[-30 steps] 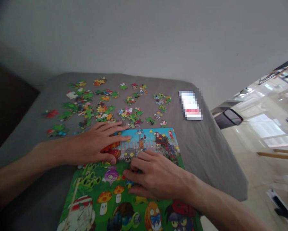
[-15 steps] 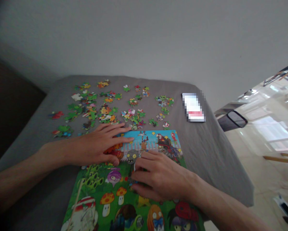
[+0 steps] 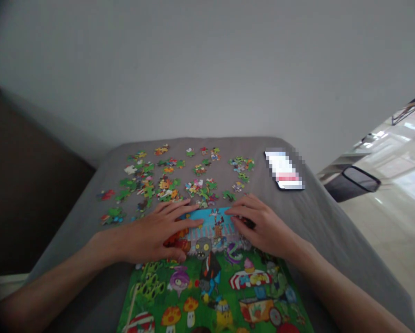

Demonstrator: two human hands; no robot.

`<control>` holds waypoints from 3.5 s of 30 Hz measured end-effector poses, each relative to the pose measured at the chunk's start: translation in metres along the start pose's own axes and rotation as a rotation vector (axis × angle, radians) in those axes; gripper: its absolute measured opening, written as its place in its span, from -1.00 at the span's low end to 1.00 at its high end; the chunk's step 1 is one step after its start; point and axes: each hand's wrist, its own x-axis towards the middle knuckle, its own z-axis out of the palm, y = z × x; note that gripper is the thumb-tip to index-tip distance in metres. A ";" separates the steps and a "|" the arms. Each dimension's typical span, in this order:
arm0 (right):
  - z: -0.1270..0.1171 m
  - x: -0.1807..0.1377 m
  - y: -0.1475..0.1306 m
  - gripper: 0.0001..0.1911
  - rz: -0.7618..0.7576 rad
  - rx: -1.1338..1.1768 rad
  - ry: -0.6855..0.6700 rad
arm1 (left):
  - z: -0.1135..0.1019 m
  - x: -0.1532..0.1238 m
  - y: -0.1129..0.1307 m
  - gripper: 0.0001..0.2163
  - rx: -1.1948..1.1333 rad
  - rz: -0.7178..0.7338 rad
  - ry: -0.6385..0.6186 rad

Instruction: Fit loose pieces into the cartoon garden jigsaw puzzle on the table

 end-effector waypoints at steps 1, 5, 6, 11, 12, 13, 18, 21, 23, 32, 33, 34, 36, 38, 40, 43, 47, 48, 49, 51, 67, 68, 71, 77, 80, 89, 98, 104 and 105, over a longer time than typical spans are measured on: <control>0.001 0.000 0.004 -0.81 0.011 -0.006 0.000 | 0.000 0.000 -0.001 -0.32 -0.003 -0.001 0.000; 0.003 0.000 0.009 -0.79 0.011 0.058 0.002 | -0.003 0.000 -0.009 -0.49 -0.008 0.015 0.111; 0.002 0.000 0.009 -0.79 0.011 0.073 0.014 | -0.005 0.000 -0.014 -0.52 0.000 0.002 0.168; -0.002 0.000 0.009 -0.79 0.025 0.105 0.042 | -0.008 0.003 -0.051 -0.59 0.125 -0.329 0.463; -0.003 0.000 0.010 -0.79 0.035 0.110 0.038 | -0.008 0.003 -0.059 -0.57 0.134 -0.403 0.499; -0.003 0.000 0.011 -0.79 0.049 0.112 0.033 | -0.007 0.003 -0.066 -0.55 0.131 -0.462 0.523; -0.001 0.000 0.015 -0.78 0.078 0.106 0.018 | -0.002 0.004 -0.088 -0.51 0.103 -0.527 0.502; -0.001 0.000 0.015 -0.79 0.063 0.108 0.027 | -0.002 0.006 -0.088 -0.51 0.094 -0.514 0.488; 0.000 0.000 0.015 -0.79 0.062 0.114 0.024 | -0.004 0.007 -0.086 -0.52 0.089 -0.503 0.482; 0.005 -0.001 0.017 -0.79 0.079 0.132 -0.007 | -0.007 0.011 -0.082 -0.57 0.078 -0.434 0.505; 0.005 -0.001 0.017 -0.79 0.075 0.133 -0.011 | -0.007 0.011 -0.082 -0.58 0.079 -0.427 0.510; 0.004 -0.001 0.016 -0.78 0.071 0.136 -0.015 | -0.006 0.011 -0.082 -0.59 0.079 -0.421 0.515; 0.004 0.000 0.016 -0.78 0.067 0.141 -0.024 | -0.006 0.011 -0.081 -0.59 0.079 -0.413 0.522; 0.003 0.000 0.015 -0.79 0.066 0.141 -0.025 | -0.006 0.011 -0.080 -0.59 0.078 -0.405 0.525; 0.003 0.000 0.015 -0.79 0.058 0.140 -0.023 | -0.005 0.011 -0.080 -0.58 0.077 -0.400 0.529; 0.004 0.000 0.014 -0.80 0.044 0.148 -0.025 | -0.004 0.011 -0.080 -0.59 0.080 -0.401 0.534; 0.004 0.000 0.014 -0.79 0.031 0.135 -0.035 | -0.003 0.012 -0.080 -0.60 0.088 -0.402 0.537; 0.003 0.000 0.014 -0.78 0.028 0.130 -0.039 | -0.003 0.012 -0.080 -0.60 0.088 -0.403 0.536; 0.003 0.000 0.013 -0.78 0.026 0.128 -0.043 | -0.003 0.012 -0.080 -0.60 0.087 -0.404 0.533; 0.002 0.000 0.014 -0.79 0.024 0.128 -0.045 | -0.003 0.013 -0.079 -0.59 0.078 -0.404 0.522; 0.003 -0.008 0.020 -0.79 0.052 0.098 -0.033 | 0.006 0.014 -0.082 -0.56 0.071 -0.378 0.457; 0.003 -0.009 0.020 -0.79 0.056 0.096 -0.036 | 0.006 0.014 -0.082 -0.56 0.069 -0.376 0.459; 0.002 -0.009 0.020 -0.81 0.070 0.091 -0.049 | 0.008 0.015 -0.083 -0.55 0.062 -0.368 0.466; 0.002 -0.014 0.023 -0.77 0.040 0.068 -0.056 | 0.012 0.015 -0.082 -0.55 0.070 -0.338 0.489; 0.003 -0.016 0.025 -0.76 0.040 0.059 -0.057 | 0.007 0.011 -0.086 -0.58 0.071 -0.337 0.532; 0.004 -0.020 0.028 -0.72 0.062 0.053 -0.051 | -0.018 -0.029 -0.138 -0.62 0.064 -0.697 0.819; 0.004 -0.017 0.027 -0.72 -0.001 0.023 -0.041 | -0.010 -0.030 -0.142 -0.63 0.055 -0.705 0.701; 0.004 -0.017 0.026 -0.70 0.001 0.037 -0.031 | -0.017 -0.040 -0.151 -0.56 0.071 -0.816 0.774; 0.004 -0.017 0.026 -0.70 0.005 0.040 -0.036 | -0.018 -0.042 -0.152 -0.57 0.073 -0.837 0.783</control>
